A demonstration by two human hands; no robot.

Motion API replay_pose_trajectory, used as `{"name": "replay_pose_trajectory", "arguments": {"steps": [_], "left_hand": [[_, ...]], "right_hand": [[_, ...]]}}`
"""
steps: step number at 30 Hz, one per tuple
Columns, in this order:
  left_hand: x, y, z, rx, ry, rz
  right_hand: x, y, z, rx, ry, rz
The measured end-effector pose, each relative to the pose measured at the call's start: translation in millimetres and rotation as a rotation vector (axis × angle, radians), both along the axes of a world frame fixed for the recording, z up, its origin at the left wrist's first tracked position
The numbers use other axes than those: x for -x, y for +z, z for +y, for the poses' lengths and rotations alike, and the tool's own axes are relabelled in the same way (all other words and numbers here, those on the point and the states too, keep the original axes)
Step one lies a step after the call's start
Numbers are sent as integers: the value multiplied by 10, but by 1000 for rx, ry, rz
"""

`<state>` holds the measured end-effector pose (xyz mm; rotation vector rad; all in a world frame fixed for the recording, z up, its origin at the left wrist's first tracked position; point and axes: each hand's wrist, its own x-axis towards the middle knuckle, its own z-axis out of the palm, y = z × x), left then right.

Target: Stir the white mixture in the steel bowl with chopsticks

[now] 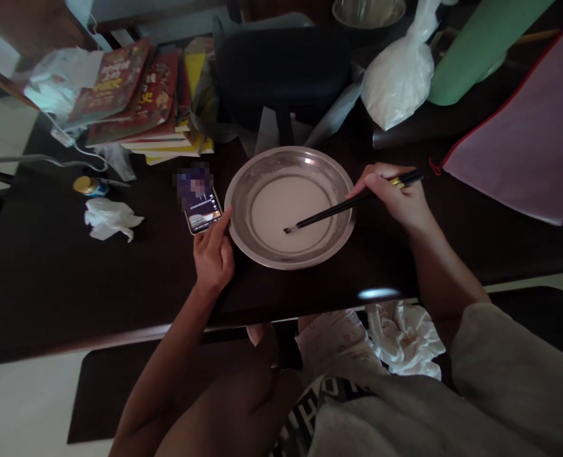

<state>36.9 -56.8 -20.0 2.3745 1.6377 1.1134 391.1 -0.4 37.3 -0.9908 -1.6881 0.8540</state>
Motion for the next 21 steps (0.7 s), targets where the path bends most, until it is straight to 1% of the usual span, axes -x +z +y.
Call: {"name": "replay_pose_trajectory", "arguments": {"steps": [3, 6, 8, 11, 13, 14, 16, 19, 21], "left_hand": [[4, -21, 12, -4, 14, -6], [6, -37, 21, -18, 15, -5], [7, -40, 25, -23, 15, -5], [10, -38, 31, -27, 13, -16], [15, -37, 38, -20, 28, -25], [17, -38, 42, -16, 42, -27], [21, -42, 48, -4, 55, -25], [20, -43, 44, 10, 34, -14], [13, -33, 31, 16, 25, 5]], "right_hand": [[14, 1, -5, 5, 38, -54], [-3, 7, 2, -37, -30, -41], [-14, 10, 4, -36, -69, -18], [-2, 8, -5, 2, -13, -22], [11, 5, -9, 15, 44, -49], [11, 4, -8, 10, 50, -58], [-2, 2, 1, -11, 13, -59], [-31, -2, 15, -41, -66, -26], [-27, -4, 14, -31, -49, -12]]}}
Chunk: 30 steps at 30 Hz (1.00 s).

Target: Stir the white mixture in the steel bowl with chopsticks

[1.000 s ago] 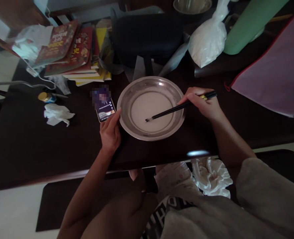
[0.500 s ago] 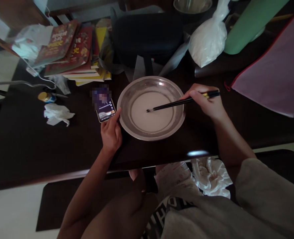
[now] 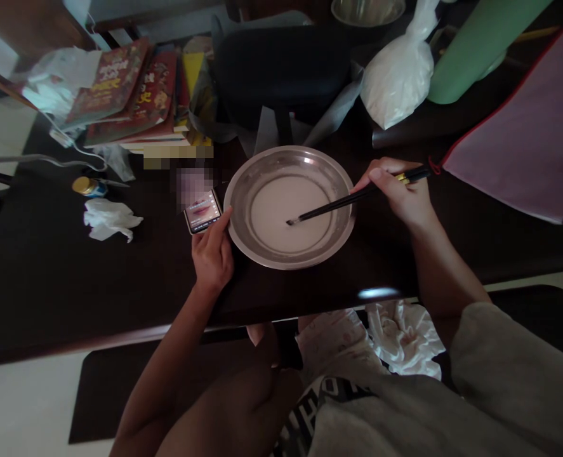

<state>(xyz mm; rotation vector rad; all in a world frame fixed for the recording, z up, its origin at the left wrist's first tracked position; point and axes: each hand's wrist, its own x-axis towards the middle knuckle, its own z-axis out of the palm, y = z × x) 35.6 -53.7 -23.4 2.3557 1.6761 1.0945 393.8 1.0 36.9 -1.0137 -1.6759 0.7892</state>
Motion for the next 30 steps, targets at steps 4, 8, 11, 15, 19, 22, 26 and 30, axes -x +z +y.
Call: {"name": "replay_pose_trajectory", "arguments": {"steps": [4, 8, 11, 15, 19, 22, 26, 30], "left_hand": [[-19, 29, -25, -15, -13, 6], [-16, 26, -23, -10, -18, -14], [-3, 1, -10, -43, -6, 10], [6, -22, 8, -68, -3, 16], [11, -16, 24, -40, 23, -8], [14, -7, 21, -29, 22, -10], [7, 12, -9, -1, -10, -25], [-3, 34, -38, -8, -25, -21]], "right_hand": [[34, -1, -11, 15, 102, -38], [-7, -8, 10, -34, 20, 10], [-30, -8, 12, -14, 14, 81], [14, 11, -16, 41, 121, 6], [-6, 8, -4, -4, 28, -26], [-37, -5, 7, -7, -31, 69], [4, 8, -16, 39, 85, 44], [6, 13, -11, -8, 49, -29]]}}
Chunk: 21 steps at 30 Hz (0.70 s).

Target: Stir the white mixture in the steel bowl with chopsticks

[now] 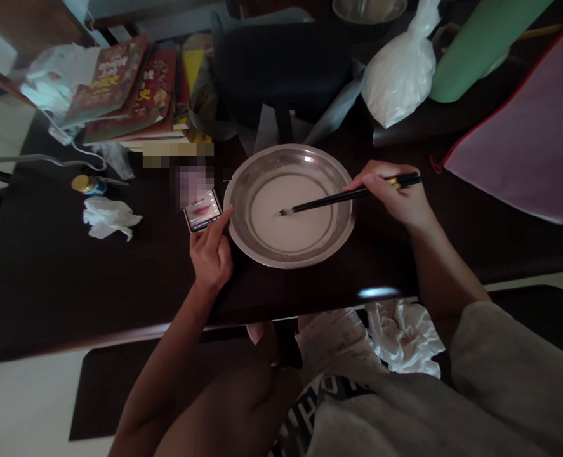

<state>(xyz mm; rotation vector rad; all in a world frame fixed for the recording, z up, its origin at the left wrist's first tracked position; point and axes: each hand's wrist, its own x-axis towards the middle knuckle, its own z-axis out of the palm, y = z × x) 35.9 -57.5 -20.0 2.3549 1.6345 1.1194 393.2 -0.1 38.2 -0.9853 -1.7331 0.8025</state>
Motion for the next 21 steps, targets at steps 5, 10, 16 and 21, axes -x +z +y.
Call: {"name": "replay_pose_trajectory", "arguments": {"steps": [5, 10, 16, 21], "left_hand": [[6, 7, -1, -7, 8, 31], [2, 3, 5, -27, 25, 44], [9, -24, 14, -39, 32, 63], [20, -41, 21, -43, 27, 66]], "right_hand": [[-23, -19, 12, 12, -17, 62], [23, 7, -5, 32, 54, -15], [-1, -15, 13, 29, -33, 88], [46, 12, -9, 56, 52, 15]]}}
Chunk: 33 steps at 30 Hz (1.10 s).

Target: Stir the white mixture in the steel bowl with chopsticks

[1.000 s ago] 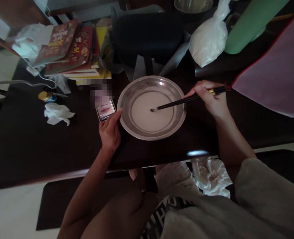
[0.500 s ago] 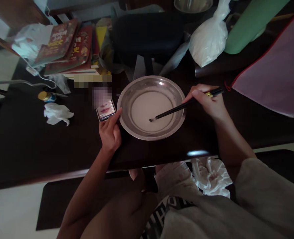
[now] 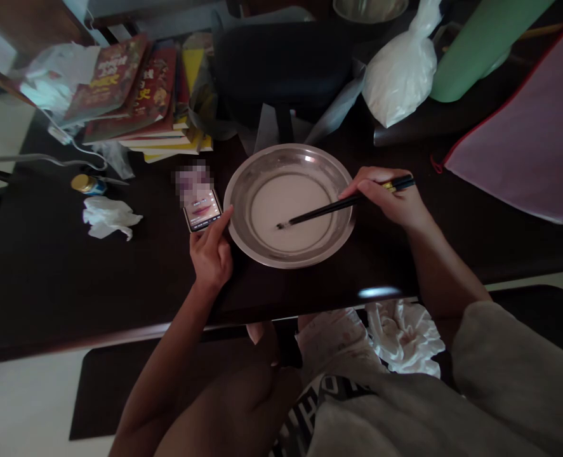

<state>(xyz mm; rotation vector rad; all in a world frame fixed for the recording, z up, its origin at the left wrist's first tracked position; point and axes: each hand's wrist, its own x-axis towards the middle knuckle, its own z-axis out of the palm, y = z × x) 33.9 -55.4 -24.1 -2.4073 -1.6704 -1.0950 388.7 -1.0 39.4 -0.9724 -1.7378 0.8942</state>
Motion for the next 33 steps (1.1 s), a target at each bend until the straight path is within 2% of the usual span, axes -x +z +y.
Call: {"name": "replay_pose_trajectory", "arguments": {"steps": [5, 7, 10, 13, 16, 22, 27, 29, 33], "left_hand": [[0, -3, 17, 30, 23, -16], [-1, -3, 20, 44, 20, -37], [-2, 4, 12, 66, -3, -61], [-4, 22, -7, 63, -19, -55], [-11, 41, -23, 50, -29, -41], [-27, 42, -26, 57, 1, -45], [-13, 22, -15, 59, -2, -56], [-5, 17, -12, 71, 0, -52], [5, 6, 3, 59, 10, -31]], "right_hand": [[-25, -14, 16, -32, -129, 115], [-13, -27, 13, 1, -86, 148], [16, -24, -1, 34, -3, 76], [5, -18, 3, -20, -52, 44], [-21, -27, 15, -37, -111, 118], [15, -8, 0, 24, -15, 46], [-24, -9, 8, -37, -112, 105], [-24, -12, 5, -13, -78, 124], [-11, -2, -1, -1, 20, 25]]}}
